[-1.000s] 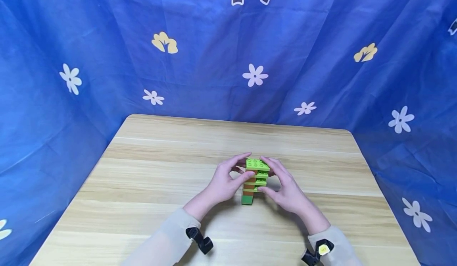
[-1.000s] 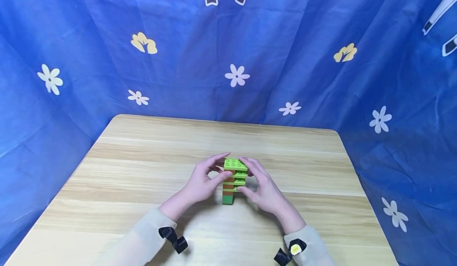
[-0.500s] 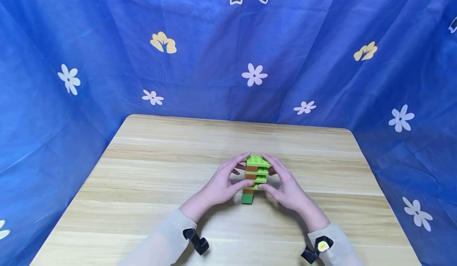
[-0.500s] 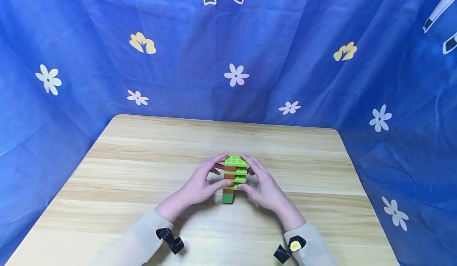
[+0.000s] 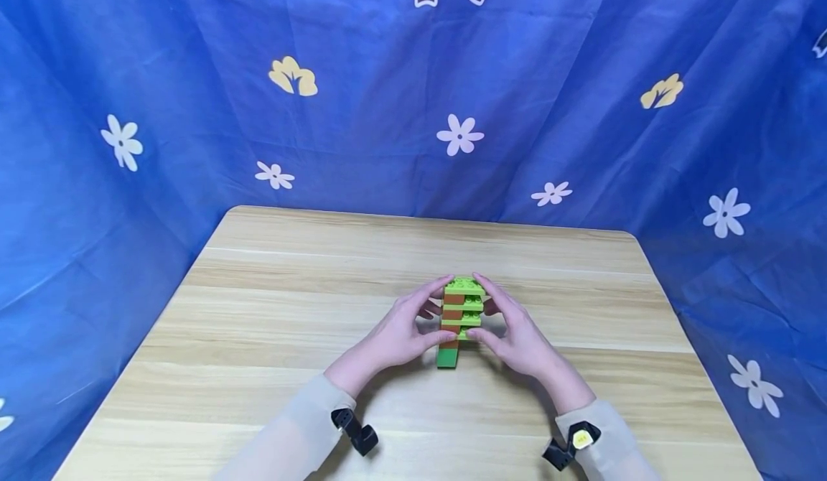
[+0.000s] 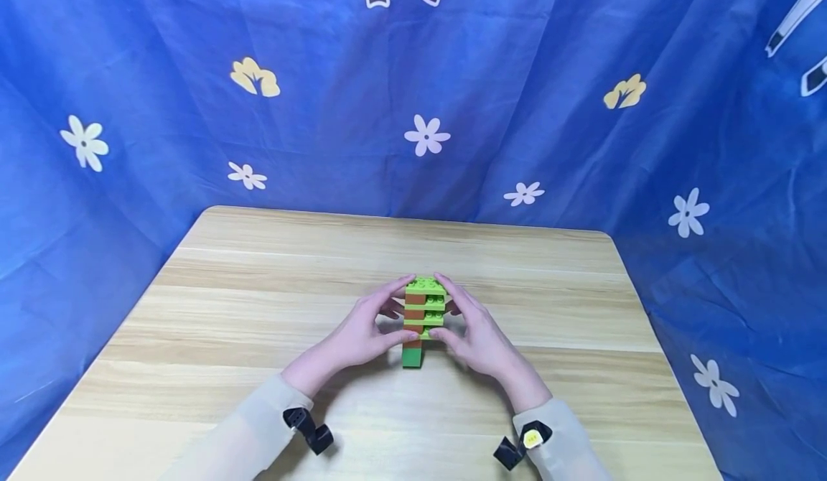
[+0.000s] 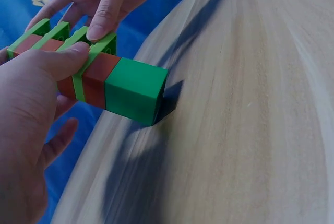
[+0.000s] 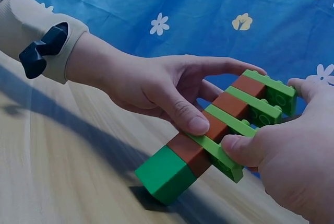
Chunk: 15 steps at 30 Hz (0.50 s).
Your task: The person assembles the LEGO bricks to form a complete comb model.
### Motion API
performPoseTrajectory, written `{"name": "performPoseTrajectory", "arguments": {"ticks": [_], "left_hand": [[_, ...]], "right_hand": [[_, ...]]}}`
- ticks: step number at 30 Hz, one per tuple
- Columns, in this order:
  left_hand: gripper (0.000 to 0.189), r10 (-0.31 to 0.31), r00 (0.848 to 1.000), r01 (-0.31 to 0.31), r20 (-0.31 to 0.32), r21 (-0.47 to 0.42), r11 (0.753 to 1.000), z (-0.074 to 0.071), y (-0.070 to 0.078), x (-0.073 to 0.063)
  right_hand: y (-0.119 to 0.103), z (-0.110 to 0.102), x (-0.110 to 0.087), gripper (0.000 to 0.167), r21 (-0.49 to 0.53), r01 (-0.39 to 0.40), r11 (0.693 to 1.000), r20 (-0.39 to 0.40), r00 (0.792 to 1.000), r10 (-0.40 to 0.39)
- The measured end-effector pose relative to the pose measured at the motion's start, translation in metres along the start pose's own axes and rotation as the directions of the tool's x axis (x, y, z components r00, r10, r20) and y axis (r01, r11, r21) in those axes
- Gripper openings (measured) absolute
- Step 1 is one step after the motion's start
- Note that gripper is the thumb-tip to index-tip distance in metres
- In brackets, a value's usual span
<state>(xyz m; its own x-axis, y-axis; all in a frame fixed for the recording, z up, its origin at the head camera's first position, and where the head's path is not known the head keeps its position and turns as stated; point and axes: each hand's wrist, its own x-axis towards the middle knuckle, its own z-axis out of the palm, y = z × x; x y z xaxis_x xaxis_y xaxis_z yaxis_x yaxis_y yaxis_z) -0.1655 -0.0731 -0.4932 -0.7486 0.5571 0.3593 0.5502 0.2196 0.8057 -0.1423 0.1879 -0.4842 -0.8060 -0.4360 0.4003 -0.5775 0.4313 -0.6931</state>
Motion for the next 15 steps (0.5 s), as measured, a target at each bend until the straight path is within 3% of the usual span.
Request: {"name": "performPoseTrajectory", "arguments": {"ticks": [5,15], "left_hand": [[0.096,-0.046,0.999,0.047,0.010,-0.015,0.999,-0.0011,0.0001,0.0014],[0.097,-0.076,0.997,0.076,0.007,-0.029,0.997,-0.0024,-0.0020,0.0045]], "right_hand": [[0.0020,-0.0007,0.0026,0.103,0.006,-0.022,1.000,0.020,1.000,0.022],[0.0052,-0.0007,0.0058,0.113,0.022,-0.043,0.999,0.047,0.998,0.042]]}}
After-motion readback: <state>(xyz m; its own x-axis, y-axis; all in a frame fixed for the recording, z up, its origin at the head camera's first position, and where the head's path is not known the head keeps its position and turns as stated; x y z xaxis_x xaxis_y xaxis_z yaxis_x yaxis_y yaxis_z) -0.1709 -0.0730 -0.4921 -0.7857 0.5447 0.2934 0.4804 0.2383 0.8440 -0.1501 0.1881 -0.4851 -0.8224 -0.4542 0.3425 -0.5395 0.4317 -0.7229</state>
